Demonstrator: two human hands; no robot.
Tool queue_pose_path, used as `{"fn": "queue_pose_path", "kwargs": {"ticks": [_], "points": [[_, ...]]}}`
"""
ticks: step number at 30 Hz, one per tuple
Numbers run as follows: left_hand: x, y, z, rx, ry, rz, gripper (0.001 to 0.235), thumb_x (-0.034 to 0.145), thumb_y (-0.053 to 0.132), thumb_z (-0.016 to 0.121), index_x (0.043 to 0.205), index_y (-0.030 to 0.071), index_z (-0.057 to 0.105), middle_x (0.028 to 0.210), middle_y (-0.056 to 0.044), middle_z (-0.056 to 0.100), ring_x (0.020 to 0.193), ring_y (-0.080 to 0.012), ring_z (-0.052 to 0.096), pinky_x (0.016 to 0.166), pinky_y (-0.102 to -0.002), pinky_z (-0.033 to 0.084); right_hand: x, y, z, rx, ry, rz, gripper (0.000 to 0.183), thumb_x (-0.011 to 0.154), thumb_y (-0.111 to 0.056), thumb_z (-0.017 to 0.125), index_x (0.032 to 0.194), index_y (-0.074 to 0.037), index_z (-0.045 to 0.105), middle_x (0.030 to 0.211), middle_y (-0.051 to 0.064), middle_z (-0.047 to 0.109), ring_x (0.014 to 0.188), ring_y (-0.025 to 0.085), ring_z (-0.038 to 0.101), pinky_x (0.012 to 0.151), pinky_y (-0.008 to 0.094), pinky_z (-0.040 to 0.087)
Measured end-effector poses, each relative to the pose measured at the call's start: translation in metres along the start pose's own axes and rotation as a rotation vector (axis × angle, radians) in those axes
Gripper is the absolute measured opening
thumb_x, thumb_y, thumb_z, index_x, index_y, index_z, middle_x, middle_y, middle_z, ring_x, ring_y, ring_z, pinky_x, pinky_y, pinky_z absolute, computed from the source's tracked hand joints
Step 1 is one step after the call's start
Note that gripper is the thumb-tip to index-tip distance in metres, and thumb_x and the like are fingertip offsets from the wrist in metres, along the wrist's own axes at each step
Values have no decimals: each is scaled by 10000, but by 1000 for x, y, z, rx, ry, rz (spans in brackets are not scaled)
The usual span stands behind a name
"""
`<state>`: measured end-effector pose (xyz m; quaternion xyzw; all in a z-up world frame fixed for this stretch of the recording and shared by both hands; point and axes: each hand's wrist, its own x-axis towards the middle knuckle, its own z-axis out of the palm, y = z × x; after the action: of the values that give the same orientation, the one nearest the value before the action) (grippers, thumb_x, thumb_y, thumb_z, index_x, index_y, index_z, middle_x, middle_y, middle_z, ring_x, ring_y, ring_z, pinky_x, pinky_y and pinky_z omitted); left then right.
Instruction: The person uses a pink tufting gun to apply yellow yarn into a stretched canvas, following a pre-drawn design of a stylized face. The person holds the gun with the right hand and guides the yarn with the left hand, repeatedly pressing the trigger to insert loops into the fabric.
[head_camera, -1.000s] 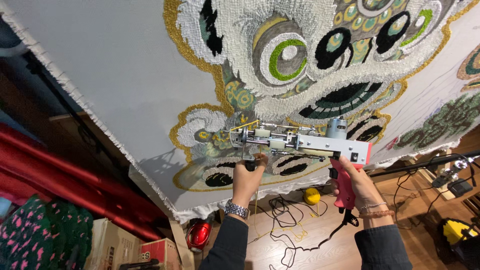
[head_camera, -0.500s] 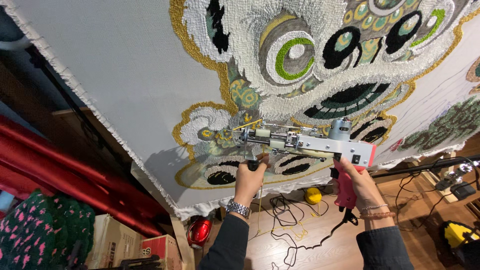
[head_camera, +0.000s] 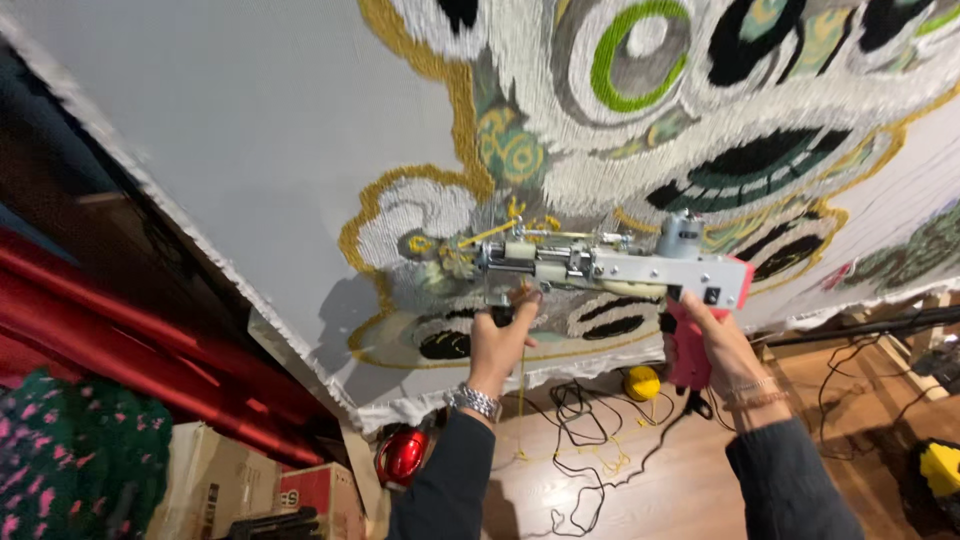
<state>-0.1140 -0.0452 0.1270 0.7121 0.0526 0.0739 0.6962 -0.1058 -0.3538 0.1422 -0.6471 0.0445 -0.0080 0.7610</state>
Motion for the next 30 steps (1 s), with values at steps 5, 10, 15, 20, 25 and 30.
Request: {"fn": "queue_pose_path", "kwargs": {"ticks": [5,10,15,20,25,30], "points": [[12,-32,-4,-126,26,131,406,840,355,764,1102,45,759,762,4,726,505,-94,642,475,-264,521,21,35,4,-12,-70,15,476,918,-479,673,1135,-69,564,792,68,600,583,192,605,489,352,509],[29,-65,-2,-80,31,136,385,853,331,780,1040,-4,760,738,-27,702,498,-108,652,483,-266,528,34,64,0,-6,-87,-18,438,926,-479,648,1103,-89,562,767,70,608,581,201,608,485,362,507],[35,-100,5,-89,9,152,381,824,268,776,1042,-44,753,774,-2,742,499,-105,670,494,-264,553,29,88,-5,17,-106,-33,444,939,-451,638,1089,-37,580,811,115,658,663,234,688,576,381,569],[43,-126,9,-175,-55,155,439,834,277,768,1172,0,731,810,3,739,534,-85,652,500,-248,547,20,110,-13,58,-127,2,447,927,-488,619,1106,-80,581,806,108,659,646,234,675,559,401,557],[49,-140,-1,-222,-114,164,463,853,282,763,1234,24,716,750,-1,672,561,-72,635,514,-245,574,16,130,-14,94,-137,-18,483,923,-492,623,1151,-67,596,853,57,679,626,181,630,543,377,549],[41,-144,-15,-204,-136,218,465,875,301,782,1213,-13,720,720,5,659,554,-69,625,517,-245,555,9,141,-10,88,-180,20,528,938,-525,610,1129,-33,620,761,83,640,599,184,630,524,383,557]]}}
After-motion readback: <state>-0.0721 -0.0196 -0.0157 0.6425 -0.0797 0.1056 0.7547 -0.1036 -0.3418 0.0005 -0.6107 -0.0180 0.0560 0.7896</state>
